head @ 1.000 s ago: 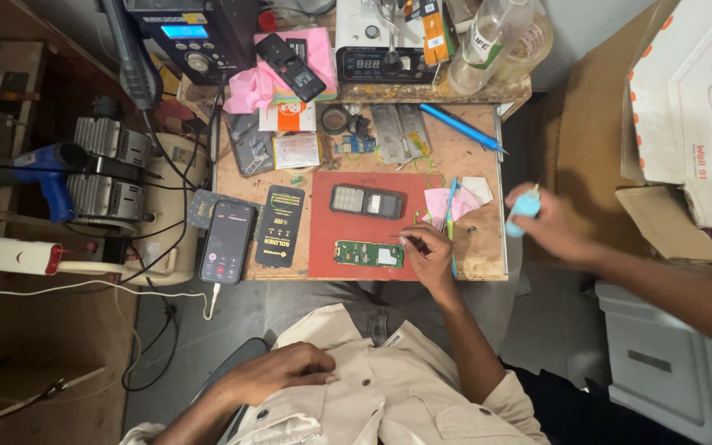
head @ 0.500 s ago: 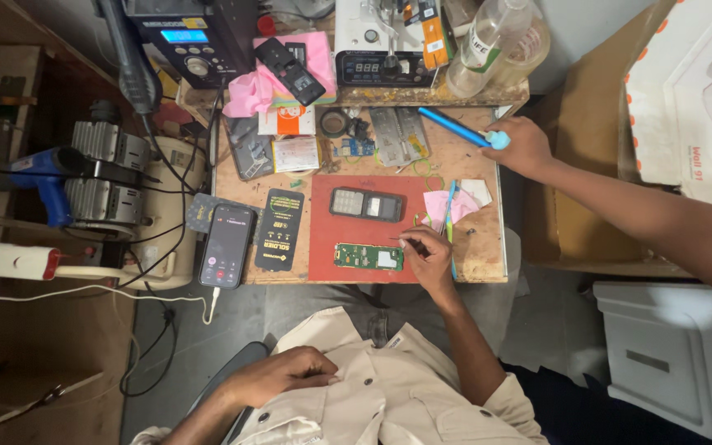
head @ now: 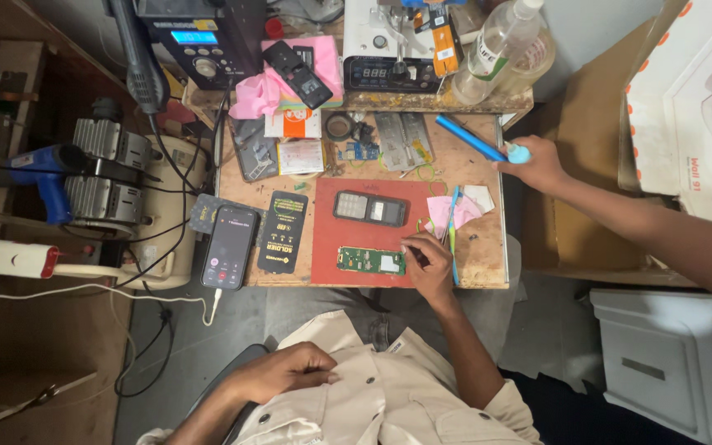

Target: The person uses a screwdriver to work on a green circuit board placed on a red mat. They then use a blue plastic tool to scrape the board's surface and handle a black smartphone, placing it on the table before returning to the circuit board.

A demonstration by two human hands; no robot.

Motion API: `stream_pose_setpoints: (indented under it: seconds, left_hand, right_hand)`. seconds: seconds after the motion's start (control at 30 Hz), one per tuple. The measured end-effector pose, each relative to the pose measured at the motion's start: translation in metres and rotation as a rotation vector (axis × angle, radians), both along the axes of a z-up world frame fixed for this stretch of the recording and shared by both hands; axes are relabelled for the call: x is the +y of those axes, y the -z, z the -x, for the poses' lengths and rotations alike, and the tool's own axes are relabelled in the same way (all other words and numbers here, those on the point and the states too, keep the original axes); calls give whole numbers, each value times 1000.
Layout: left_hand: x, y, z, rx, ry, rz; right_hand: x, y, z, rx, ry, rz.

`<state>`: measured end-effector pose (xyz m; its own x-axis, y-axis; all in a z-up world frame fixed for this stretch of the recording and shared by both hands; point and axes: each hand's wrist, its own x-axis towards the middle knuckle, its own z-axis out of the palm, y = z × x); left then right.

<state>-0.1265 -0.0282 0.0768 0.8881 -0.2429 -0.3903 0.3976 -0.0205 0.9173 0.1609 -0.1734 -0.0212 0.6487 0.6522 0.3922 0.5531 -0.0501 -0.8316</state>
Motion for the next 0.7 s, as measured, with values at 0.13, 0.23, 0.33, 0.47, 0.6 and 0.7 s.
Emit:
stream_pose_setpoints:
  seconds: [0.13,0.23,0.33,0.47,0.6,0.7]
  left_hand:
    - [5,15,-16,-40,-375,-27]
    - [16,5,-34,-150,-690,133]
    - [25,-20,-48,-406,-855,218]
    - [27,-53,-59,-557,-837,420]
    - [16,-60,-71,-574,-787,409]
    - [11,-55,-72,-586,-794,366]
  right_hand:
    - [1,-2,-1,-25,6,19]
    - [0,-1,-1,-51,6,22]
    - [-2,2,0,-45,26,44]
    - [0,6,-2,-46,31,36]
    - [-2,7,-2,-34,47,49]
    - [-2,6,-1,-32,53,31]
